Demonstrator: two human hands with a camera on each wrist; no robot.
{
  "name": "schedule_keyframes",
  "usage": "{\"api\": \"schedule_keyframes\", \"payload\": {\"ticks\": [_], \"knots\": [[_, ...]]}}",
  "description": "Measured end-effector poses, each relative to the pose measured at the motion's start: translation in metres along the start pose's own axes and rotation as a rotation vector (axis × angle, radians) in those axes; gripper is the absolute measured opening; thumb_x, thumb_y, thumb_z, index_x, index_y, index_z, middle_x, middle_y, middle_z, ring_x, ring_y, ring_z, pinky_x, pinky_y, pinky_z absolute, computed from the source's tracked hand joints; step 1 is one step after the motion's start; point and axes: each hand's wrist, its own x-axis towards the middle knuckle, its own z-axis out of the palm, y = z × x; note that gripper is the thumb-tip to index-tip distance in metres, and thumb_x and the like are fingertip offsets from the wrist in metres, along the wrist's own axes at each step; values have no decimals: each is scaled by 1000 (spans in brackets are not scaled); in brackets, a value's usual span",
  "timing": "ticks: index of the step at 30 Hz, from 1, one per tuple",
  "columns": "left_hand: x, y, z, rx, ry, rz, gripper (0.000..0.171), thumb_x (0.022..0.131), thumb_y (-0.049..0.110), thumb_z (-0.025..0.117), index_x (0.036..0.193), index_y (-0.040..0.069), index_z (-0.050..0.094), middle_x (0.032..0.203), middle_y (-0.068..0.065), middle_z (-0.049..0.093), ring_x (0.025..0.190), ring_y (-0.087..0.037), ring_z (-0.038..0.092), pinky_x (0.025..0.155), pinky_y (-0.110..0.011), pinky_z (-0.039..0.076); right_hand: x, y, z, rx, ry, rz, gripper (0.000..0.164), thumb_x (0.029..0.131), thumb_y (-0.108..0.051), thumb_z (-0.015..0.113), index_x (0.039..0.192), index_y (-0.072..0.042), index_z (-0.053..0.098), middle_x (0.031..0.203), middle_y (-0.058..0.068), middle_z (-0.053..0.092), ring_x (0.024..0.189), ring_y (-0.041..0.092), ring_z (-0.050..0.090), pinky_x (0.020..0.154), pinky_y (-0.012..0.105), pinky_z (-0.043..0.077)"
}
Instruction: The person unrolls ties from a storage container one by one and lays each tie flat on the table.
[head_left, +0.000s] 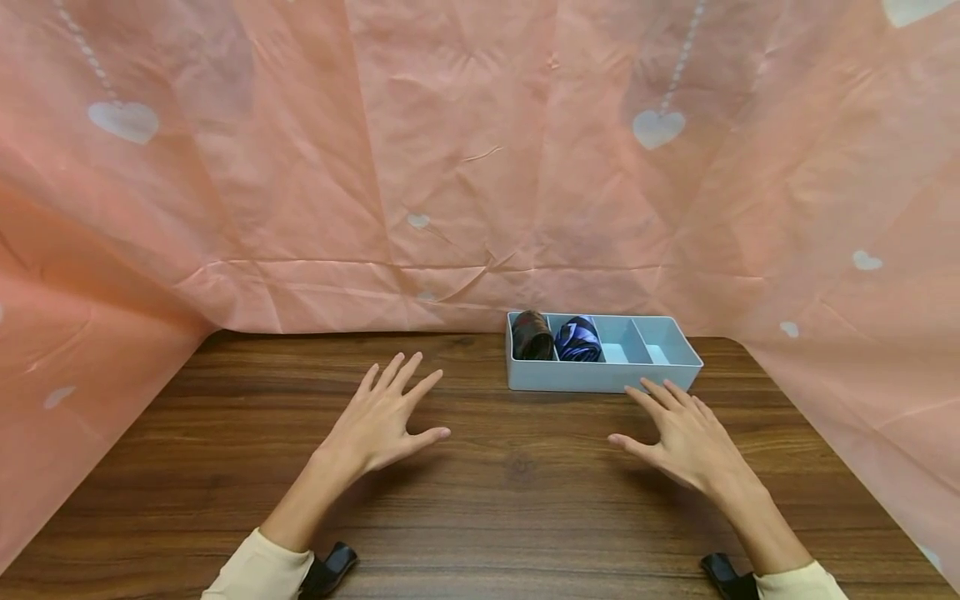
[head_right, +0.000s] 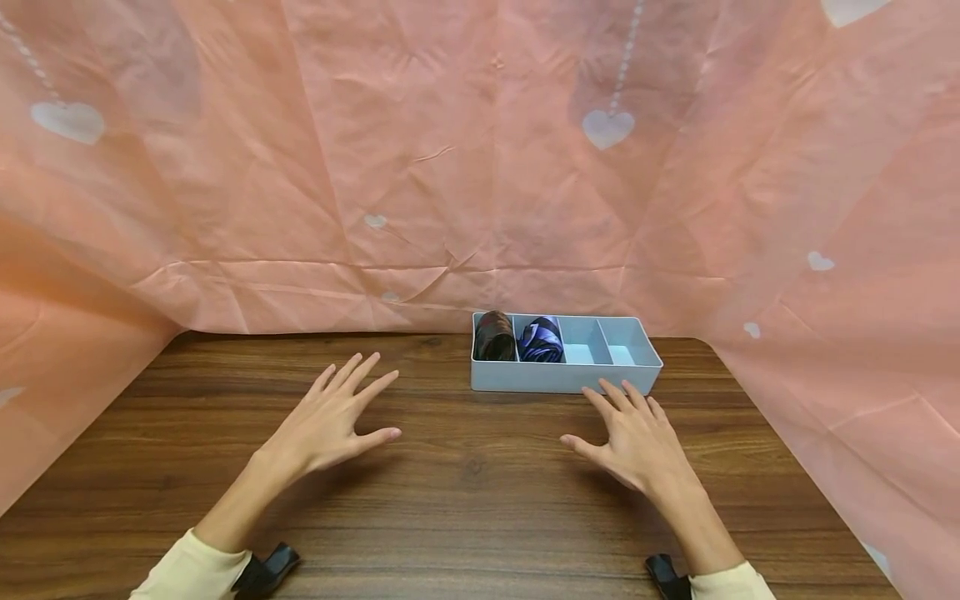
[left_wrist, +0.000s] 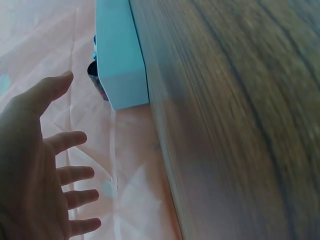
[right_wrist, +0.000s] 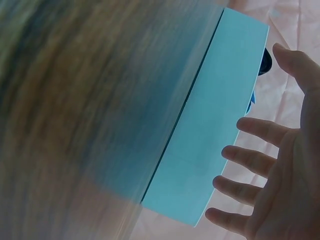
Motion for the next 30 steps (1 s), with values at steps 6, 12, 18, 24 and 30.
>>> {"api": "schedule_keyframes", "payload": {"ticks": [6, 12, 18, 24, 30], "knots": [[6, 2, 2, -6, 6, 5, 79, 93, 64, 61, 156, 18, 48, 164, -20, 35, 151, -43, 31, 119, -66, 26, 2, 0, 0, -2, 29, -15, 83, 89, -65, 68, 147, -7, 57, 150, 25, 51, 140, 51, 42, 109, 73, 33], [10, 5, 2, -14, -1, 8, 79, 93, 63, 62, 157, 18, 48, 165, -19, 34, 151, -43, 30, 120, -65, 24, 4, -1, 0, -8, 38, -26, 82, 89, -64, 68, 147, -7, 57, 149, 25, 52, 139, 51, 43, 108, 73, 35], [12, 6, 2, -13, 5, 7, 78, 94, 61, 63, 156, 17, 48, 164, -20, 34, 151, -43, 31, 120, -65, 24, 7, -3, -2, -13, 43, -36, 83, 89, -63, 68, 148, -7, 56, 149, 26, 52, 139, 51, 43, 108, 72, 36], [15, 8, 4, -5, 14, 15, 75, 95, 58, 64, 155, 16, 49, 163, -20, 36, 150, -43, 33, 119, -65, 25, 8, -4, -3, -13, 44, -38, 83, 89, -64, 68, 149, -7, 55, 149, 26, 52, 140, 51, 42, 108, 71, 36], [17, 10, 4, -3, 14, 16, 75, 96, 58, 64, 156, 16, 49, 163, -20, 36, 150, -43, 33, 119, -65, 25, 9, -5, -3, -9, 39, -41, 83, 89, -64, 68, 149, -8, 55, 150, 25, 51, 140, 52, 42, 108, 71, 36]]}}
